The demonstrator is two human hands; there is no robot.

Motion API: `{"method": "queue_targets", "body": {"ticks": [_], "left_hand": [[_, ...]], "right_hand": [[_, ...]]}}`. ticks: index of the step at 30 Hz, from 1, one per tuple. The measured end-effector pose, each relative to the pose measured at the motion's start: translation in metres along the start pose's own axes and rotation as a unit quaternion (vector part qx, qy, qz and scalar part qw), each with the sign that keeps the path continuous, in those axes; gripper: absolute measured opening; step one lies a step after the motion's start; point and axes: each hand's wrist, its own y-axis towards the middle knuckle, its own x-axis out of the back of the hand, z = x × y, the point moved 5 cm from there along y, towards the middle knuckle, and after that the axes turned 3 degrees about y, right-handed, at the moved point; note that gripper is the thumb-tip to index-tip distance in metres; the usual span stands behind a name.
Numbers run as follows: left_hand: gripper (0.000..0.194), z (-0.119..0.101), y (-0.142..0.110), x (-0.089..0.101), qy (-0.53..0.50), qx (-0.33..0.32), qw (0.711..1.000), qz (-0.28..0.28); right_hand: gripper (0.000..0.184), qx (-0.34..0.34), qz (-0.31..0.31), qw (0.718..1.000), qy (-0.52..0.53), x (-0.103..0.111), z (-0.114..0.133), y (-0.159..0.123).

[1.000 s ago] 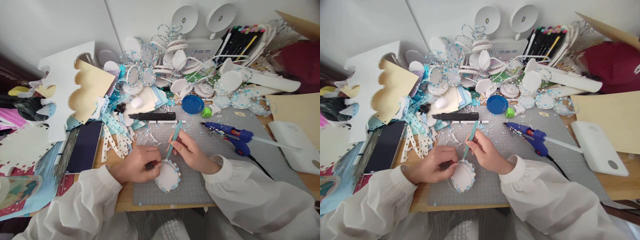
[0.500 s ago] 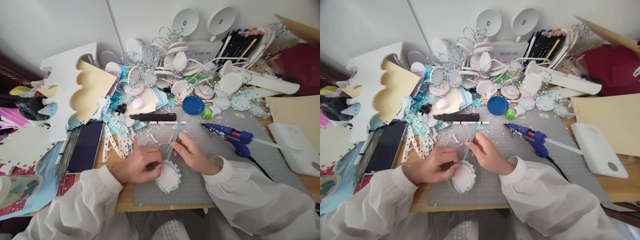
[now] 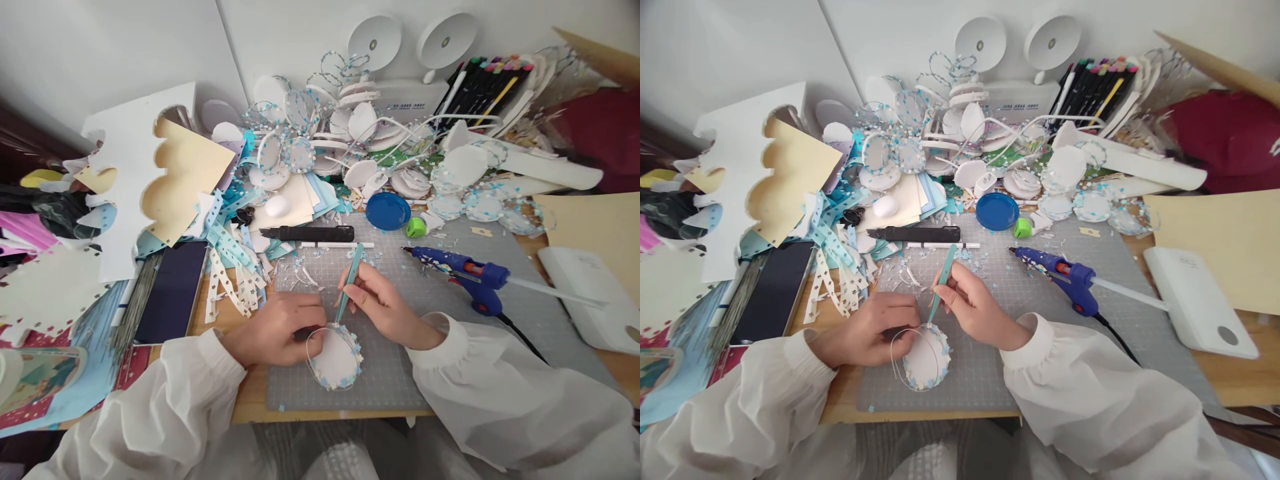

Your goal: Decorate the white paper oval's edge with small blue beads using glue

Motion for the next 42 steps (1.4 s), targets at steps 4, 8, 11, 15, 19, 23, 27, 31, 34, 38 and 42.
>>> {"method": "queue_targets", "body": {"ticks": [4,8,11,15,19,23,27,31,34,38,42], "left_hand": [[0.015,0.0002,-0.0001,-0.0003,0.001,-0.006,1.000,0.000],[0.014,0.0002,-0.0001,0.0000,0.004,-0.007,1.000,-0.002],[0.013,0.0002,-0.0001,-0.0003,-0.001,-0.004,1.000,0.001],[0.013,-0.0001,-0.0002,0.0005,-0.004,-0.005,1.000,-0.009],[0.013,-0.0004,-0.0002,0.0009,-0.007,-0.006,1.000,-0.012],[0.014,-0.0005,-0.0004,0.0008,-0.012,-0.010,1.000,-0.010],[0.013,-0.0002,-0.0008,0.0015,-0.010,-0.015,1.000,-0.019],[0.013,-0.0008,-0.0009,0.0023,-0.015,-0.022,0.999,-0.025],[0.013,-0.0009,-0.0010,0.0029,-0.024,-0.025,0.999,-0.025],[0.014,-0.0017,-0.0014,0.0037,-0.043,-0.037,0.998,-0.026],[0.017,-0.0026,-0.0012,0.0039,-0.048,-0.037,0.998,-0.030]], "right_hand": [[0.023,0.002,-0.001,1.000,-0.011,-0.0008,0.0012,0.0000],[0.022,-0.001,-0.001,1.000,-0.006,-0.0010,0.0009,-0.0002],[0.022,-0.002,0.003,1.000,-0.004,-0.0012,0.0008,-0.0003],[0.020,0.001,0.002,1.000,-0.003,-0.0011,0.0009,-0.0002],[0.018,-0.001,0.007,1.000,0.004,-0.0019,0.0001,-0.0003],[0.019,-0.002,0.006,1.000,0.000,-0.0021,-0.0001,-0.0005],[0.019,-0.003,0.005,1.000,-0.005,-0.0016,-0.0005,-0.0003],[0.017,-0.002,0.014,1.000,0.000,-0.0021,-0.0002,-0.0002],[0.018,-0.007,0.017,1.000,-0.001,-0.0027,0.0004,-0.0004],[0.021,-0.017,0.028,0.999,-0.002,-0.0038,0.0013,-0.0002],[0.022,-0.014,0.032,0.999,-0.006,-0.0037,0.0029,0.0007]]}}
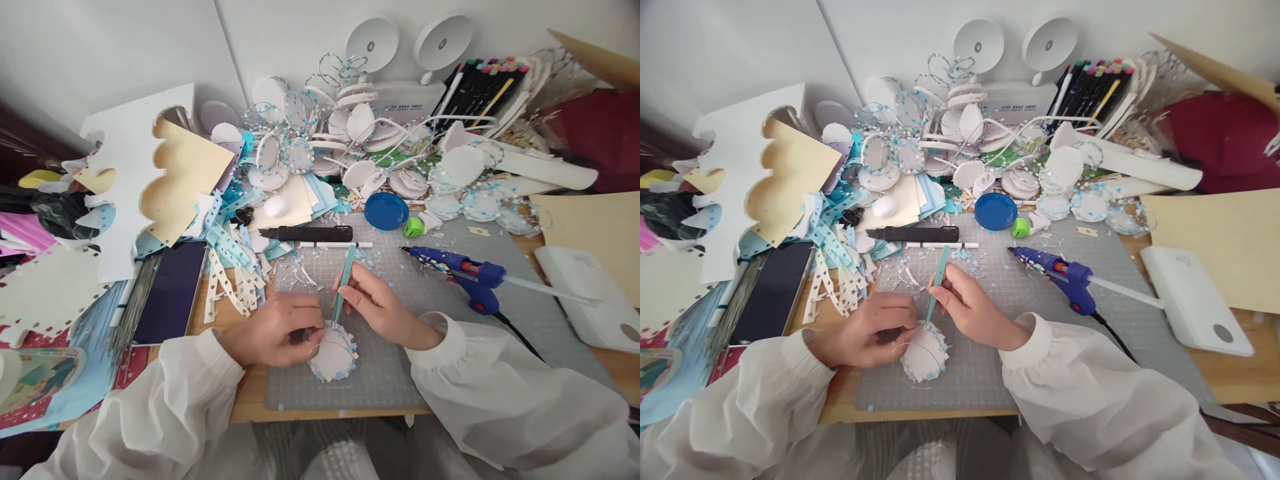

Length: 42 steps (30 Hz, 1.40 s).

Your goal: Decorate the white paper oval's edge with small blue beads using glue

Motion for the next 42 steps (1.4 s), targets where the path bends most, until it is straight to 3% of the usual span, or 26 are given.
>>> {"method": "queue_targets", "body": {"ticks": [13,17,24,29,34,38,42], "left_hand": [[0.017,0.002,0.000,0.000,-0.020,0.015,0.999,-0.020],[0.014,0.007,-0.002,0.001,-0.038,0.034,0.998,-0.029],[0.015,0.007,-0.002,0.000,-0.035,0.045,0.998,0.001],[0.015,0.007,-0.003,0.001,-0.032,0.048,0.998,-0.018],[0.017,0.006,-0.002,0.001,0.001,0.052,0.999,-0.016],[0.019,0.006,0.001,0.003,0.003,0.064,0.998,-0.017],[0.022,0.005,0.003,0.007,0.010,0.077,0.996,-0.034]], "right_hand": [[0.024,-0.017,0.021,0.999,-0.034,-0.003,-0.004,-0.001],[0.022,-0.029,0.018,0.999,-0.001,-0.002,-0.004,-0.002],[0.017,-0.004,-0.137,0.987,0.086,0.021,-0.008,0.002],[0.010,0.087,-0.253,0.963,-0.022,0.042,0.015,-0.003],[0.010,0.195,-0.357,0.909,-0.090,0.058,0.038,-0.014],[0.017,0.211,-0.389,0.888,-0.129,0.064,0.038,-0.019],[0.018,0.150,-0.380,0.891,-0.197,0.066,0.026,-0.019]]}}
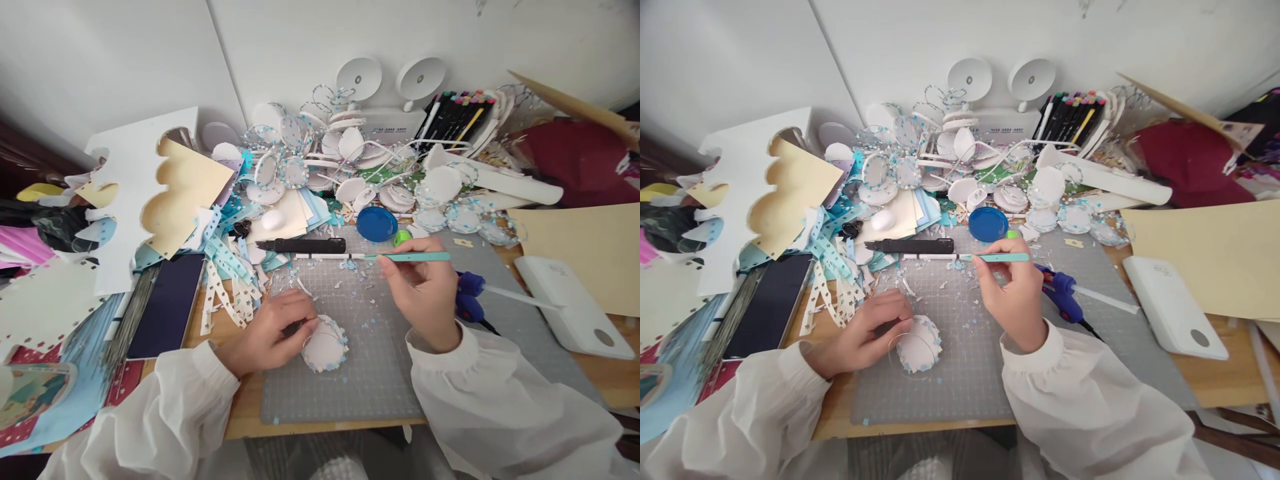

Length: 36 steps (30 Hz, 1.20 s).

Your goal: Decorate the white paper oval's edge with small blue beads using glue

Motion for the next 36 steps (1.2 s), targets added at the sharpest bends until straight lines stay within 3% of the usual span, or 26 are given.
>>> {"method": "queue_targets", "body": {"ticks": [8,14,24,29,33,36], "left_hand": [[0.023,0.004,-0.002,0.005,-0.032,0.029,0.999,-0.030],[0.022,0.003,-0.002,0.006,-0.018,0.034,0.999,-0.034],[0.022,0.001,-0.004,0.003,-0.034,0.012,0.999,-0.008],[0.019,-0.002,-0.004,-0.003,-0.032,-0.028,0.998,0.037],[0.018,-0.004,-0.004,-0.005,-0.028,-0.040,0.997,0.061],[0.018,-0.005,-0.003,-0.002,-0.033,-0.036,0.998,0.042]], "right_hand": [[0.014,0.010,0.110,0.983,-0.145,-0.006,-0.003,-0.001],[0.016,0.012,0.143,0.972,-0.185,-0.008,-0.006,-0.001],[0.016,0.002,0.142,0.971,-0.191,-0.007,-0.007,-0.002],[0.015,-0.001,0.132,0.974,-0.183,-0.007,-0.006,-0.001],[0.012,0.011,0.089,0.989,-0.116,-0.003,0.000,-0.001],[0.012,-0.009,0.074,0.997,-0.012,-0.003,0.003,-0.003]]}}
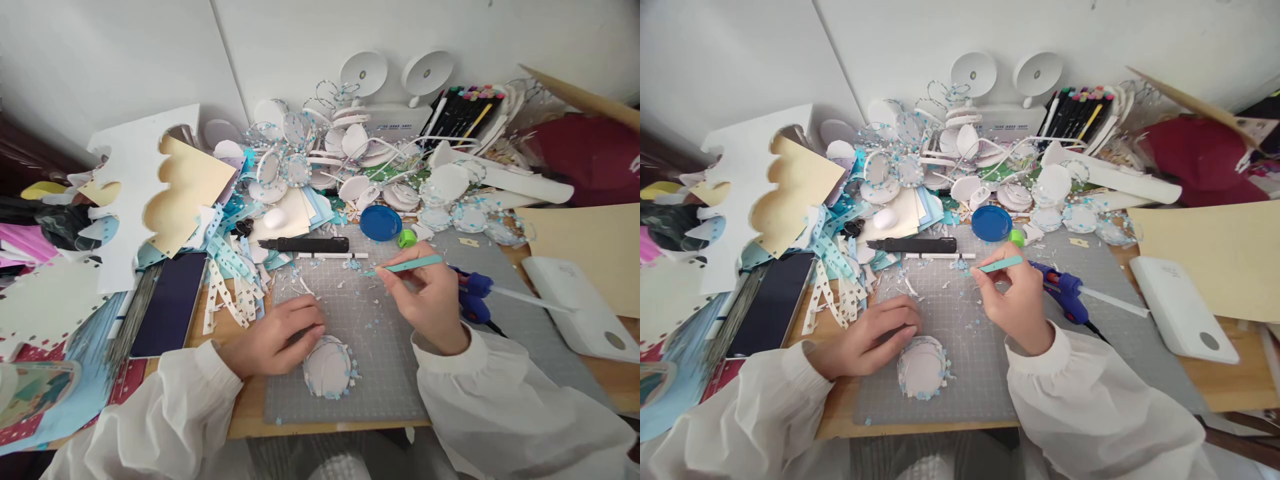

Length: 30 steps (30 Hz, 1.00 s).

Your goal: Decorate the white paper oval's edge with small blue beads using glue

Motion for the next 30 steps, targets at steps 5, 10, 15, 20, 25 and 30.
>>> {"method": "queue_targets", "body": {"ticks": [5,10,15,20,25,30], "left_hand": [[0.015,0.007,0.000,0.007,-0.007,0.047,0.994,-0.100],[0.015,0.017,-0.002,0.006,-0.017,0.084,0.987,-0.133],[0.014,0.018,-0.003,0.006,-0.020,0.073,0.988,-0.134],[0.009,0.015,-0.001,0.007,-0.015,0.045,0.986,-0.160],[0.010,0.015,-0.002,0.006,-0.020,0.043,0.986,-0.158],[0.012,0.016,-0.002,0.006,-0.019,0.046,0.986,-0.157]], "right_hand": [[0.016,0.073,-0.005,0.989,0.129,-0.009,0.015,-0.012],[0.018,0.130,0.032,0.983,0.129,-0.023,0.028,-0.025],[0.023,0.165,0.061,0.974,0.145,-0.030,0.039,-0.029],[0.019,0.152,0.075,0.974,0.151,-0.031,0.038,-0.028],[0.018,0.094,0.063,0.973,0.200,-0.029,0.031,-0.025],[0.018,0.093,0.075,0.969,0.217,-0.032,0.028,-0.025]]}}
